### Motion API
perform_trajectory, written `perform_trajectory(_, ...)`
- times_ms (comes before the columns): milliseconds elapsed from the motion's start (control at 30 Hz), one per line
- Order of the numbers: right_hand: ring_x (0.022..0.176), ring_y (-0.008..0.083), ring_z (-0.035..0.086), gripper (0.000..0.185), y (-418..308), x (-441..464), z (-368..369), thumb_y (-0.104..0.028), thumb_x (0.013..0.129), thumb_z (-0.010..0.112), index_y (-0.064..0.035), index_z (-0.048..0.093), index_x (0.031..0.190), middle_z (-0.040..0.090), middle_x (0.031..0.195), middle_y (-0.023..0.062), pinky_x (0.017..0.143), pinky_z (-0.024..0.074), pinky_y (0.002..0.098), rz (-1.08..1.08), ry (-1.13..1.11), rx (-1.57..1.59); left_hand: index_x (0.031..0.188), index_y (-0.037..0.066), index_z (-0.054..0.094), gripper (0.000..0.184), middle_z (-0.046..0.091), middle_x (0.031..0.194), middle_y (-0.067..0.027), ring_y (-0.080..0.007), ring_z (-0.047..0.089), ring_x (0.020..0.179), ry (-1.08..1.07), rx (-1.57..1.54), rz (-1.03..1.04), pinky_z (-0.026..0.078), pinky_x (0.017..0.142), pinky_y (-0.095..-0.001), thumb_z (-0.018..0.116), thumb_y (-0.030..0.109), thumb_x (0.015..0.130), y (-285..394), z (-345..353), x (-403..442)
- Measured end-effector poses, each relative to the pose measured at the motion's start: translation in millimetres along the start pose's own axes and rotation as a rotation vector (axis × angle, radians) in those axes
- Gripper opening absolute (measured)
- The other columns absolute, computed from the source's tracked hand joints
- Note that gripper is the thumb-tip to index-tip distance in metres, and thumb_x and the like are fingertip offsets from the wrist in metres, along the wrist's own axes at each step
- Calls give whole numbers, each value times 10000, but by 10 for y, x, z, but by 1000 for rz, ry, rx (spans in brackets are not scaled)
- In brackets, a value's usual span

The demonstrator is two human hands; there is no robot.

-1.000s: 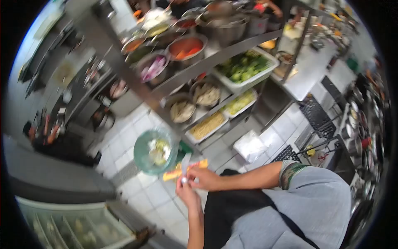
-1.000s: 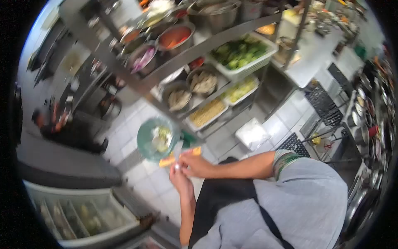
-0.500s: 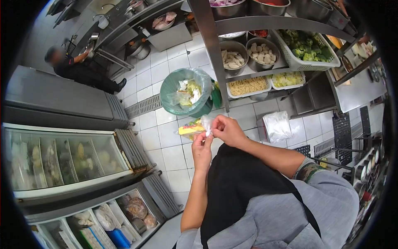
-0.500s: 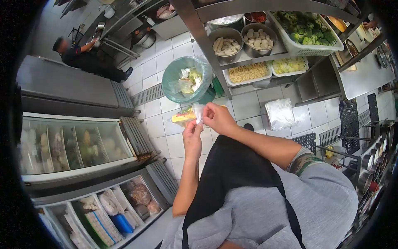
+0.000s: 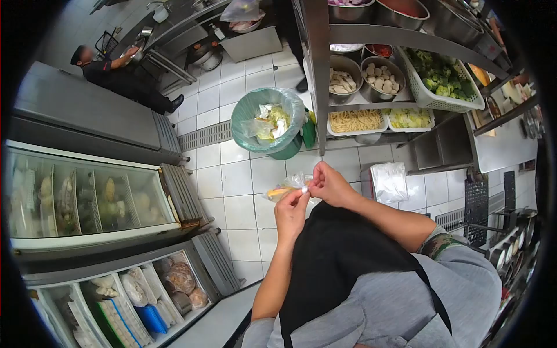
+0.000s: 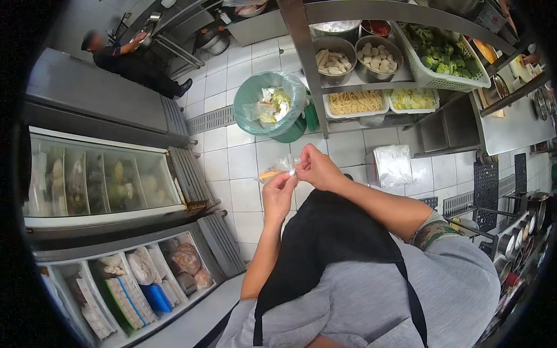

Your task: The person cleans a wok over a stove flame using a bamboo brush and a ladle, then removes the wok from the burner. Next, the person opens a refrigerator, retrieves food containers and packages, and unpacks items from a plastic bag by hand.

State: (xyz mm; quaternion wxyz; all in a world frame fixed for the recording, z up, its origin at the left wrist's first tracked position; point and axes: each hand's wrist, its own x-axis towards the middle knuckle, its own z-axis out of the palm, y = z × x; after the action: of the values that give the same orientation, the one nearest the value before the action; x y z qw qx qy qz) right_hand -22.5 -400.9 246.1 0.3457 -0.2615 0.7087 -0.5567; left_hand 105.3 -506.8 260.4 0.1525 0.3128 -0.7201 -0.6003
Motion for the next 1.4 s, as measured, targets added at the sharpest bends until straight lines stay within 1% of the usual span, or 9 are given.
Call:
perform_trajectory(233, 714, 95, 546, 250, -485, -220, -60, -47, 861, 646, -58, 399, 897, 563, 802, 40, 603, 462, 284, -271, -193, -337, 1102, -40, 658, 234, 687, 955, -76, -129, 643, 820, -36, -308, -301, 516, 732, -258, 619, 132, 947, 169, -109, -107)
perform_trajectory(433, 669, 93, 456, 283, -641, -207, -119, -57, 875, 653, -99, 375, 850, 521, 804, 26, 558, 397, 269, -225, -295, 259, 1264, -7, 572, 365, 596, 1215, -145, -266, 569, 1116, 129, 504, 590, 422, 941, -414, 589, 148, 934, 532, -257, -215)
perform_trajectory(567, 727, 74, 486, 311, -719, -193, -159, -32, 877, 654, -123, 358, 852, 528, 865, 21, 596, 413, 213, -88, -349, 446, 1265, 4, 538, 417, 609, 1120, -182, -361, 557, 1076, 80, 297, 570, 404, 940, -432, 630, 179, 898, 531, -154, -382)
perform_trajectory(633, 745, 78, 504, 312, -686, -193, -130, -22, 874, 655, -121, 359, 856, 535, 878, 28, 609, 424, 209, -65, -384, 450, 1180, 10, 569, 353, 614, 1099, -190, -377, 564, 1046, 22, 275, 378, 422, 902, -433, 637, 205, 892, 399, -96, -457)
perform_trajectory(867, 797, 78, 519, 274, -347, -204, -123, 3, 868, 654, -113, 407, 898, 540, 930, 26, 680, 460, 237, -40, -456, 369, 916, 14, 631, 224, 624, 802, -196, -365, 612, 749, -18, 182, 291, 465, 673, -439, 633, 237, 907, 236, -124, -562)
perform_trajectory(933, 805, 79, 522, 250, -453, -180, -154, -33, 865, 682, -109, 478, 987, 542, 942, 2, 688, 458, 240, 67, -574, 320, 879, 11, 627, 248, 593, 697, -147, -245, 568, 617, -62, 80, 66, 444, 587, -368, 639, 257, 911, 438, -206, -609)
perform_trajectory(1000, 823, 98, 549, 341, -735, -187, -243, -122, 838, 737, -90, 516, 1096, 569, 943, 8, 699, 465, 250, 76, -729, 125, 947, 9, 631, 212, 582, 705, -43, -92, 504, 667, -76, 18, -8, 425, 600, -271, 630, 220, 924, 413, -243, -619)
perform_trajectory(1133, 841, 145, 598, 470, -745, -57, -302, -222, 784, 780, -38, 523, 1132, 619, 912, 50, 727, 502, 295, -41, -932, -202, 980, -3, 623, 202, 611, 790, -17, -71, 515, 740, -161, -23, -68, 436, 659, -252, 593, 196, 956, 583, -328, -580)
perform_trajectory(1400, 813, 75, 525, 353, -471, 18, -415, -55, 836, 722, -26, 511, 1118, 551, 893, 1, 690, 475, 247, 47, -970, 29, 1046, 11, 625, 198, 611, 843, 10, -51, 526, 785, -149, -253, -244, 434, 706, -213, 554, 188, 990, 407, -134, -506)
